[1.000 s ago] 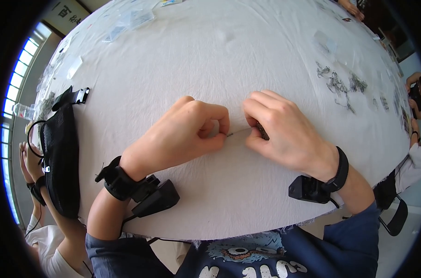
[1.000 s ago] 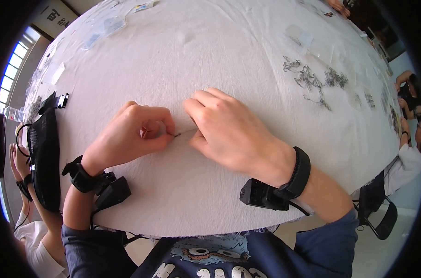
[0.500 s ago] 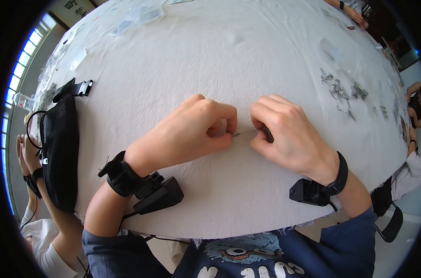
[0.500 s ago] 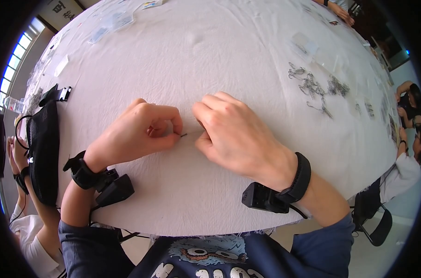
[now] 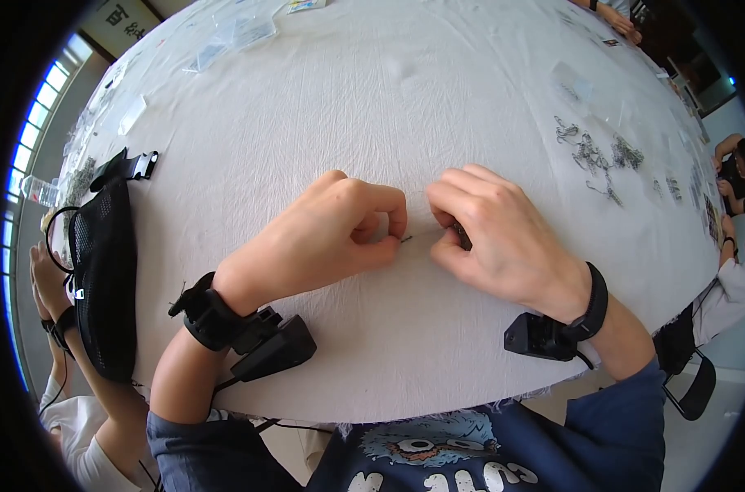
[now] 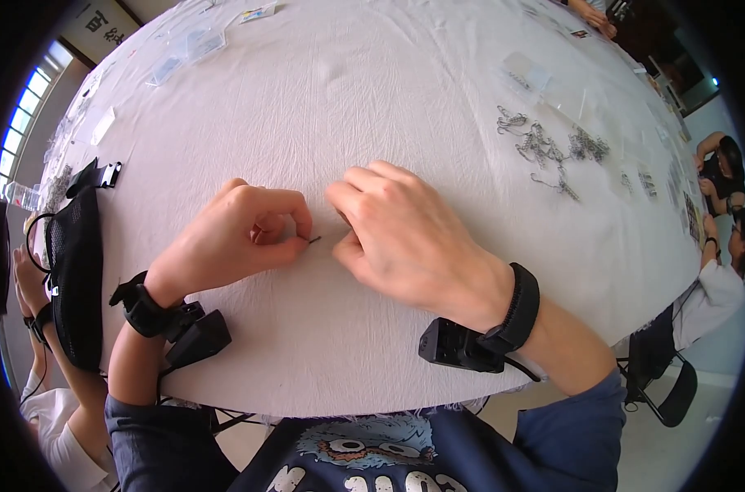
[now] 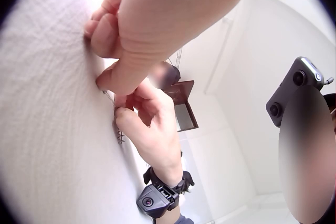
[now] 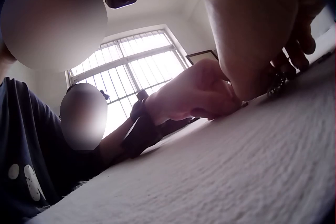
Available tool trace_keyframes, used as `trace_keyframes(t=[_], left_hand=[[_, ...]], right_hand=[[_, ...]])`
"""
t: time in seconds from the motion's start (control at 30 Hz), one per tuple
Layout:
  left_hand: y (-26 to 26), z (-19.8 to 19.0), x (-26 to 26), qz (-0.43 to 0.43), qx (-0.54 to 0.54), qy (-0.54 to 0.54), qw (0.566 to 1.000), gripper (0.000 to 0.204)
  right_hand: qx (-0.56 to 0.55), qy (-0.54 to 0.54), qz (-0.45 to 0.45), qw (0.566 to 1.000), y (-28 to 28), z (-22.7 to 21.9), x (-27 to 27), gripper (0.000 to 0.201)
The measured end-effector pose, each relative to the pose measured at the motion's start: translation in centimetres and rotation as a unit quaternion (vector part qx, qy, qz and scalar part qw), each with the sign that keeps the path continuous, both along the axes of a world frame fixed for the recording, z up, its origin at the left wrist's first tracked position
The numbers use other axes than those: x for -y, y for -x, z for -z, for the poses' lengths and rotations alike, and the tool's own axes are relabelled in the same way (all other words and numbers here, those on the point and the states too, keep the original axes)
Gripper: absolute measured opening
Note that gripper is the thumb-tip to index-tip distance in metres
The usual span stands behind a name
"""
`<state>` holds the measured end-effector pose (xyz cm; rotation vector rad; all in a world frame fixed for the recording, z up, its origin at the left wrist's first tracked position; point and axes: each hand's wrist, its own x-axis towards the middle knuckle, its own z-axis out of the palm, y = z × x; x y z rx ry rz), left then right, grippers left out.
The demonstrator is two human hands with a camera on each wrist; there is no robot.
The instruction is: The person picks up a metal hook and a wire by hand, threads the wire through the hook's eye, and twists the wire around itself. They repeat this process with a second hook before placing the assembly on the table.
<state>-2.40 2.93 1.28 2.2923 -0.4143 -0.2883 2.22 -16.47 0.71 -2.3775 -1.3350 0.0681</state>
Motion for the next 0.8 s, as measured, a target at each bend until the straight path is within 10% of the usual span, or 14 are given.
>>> trace_keyframes(t=[0.8], left_hand=[[-0.3, 0.3, -1.0, 0.015, -0.05, 0.057, 0.997, 0.005]], right_hand=[[-0.237, -0.063, -0.02, 0.969, -1.8, -0.8, 2.6, 0.02]])
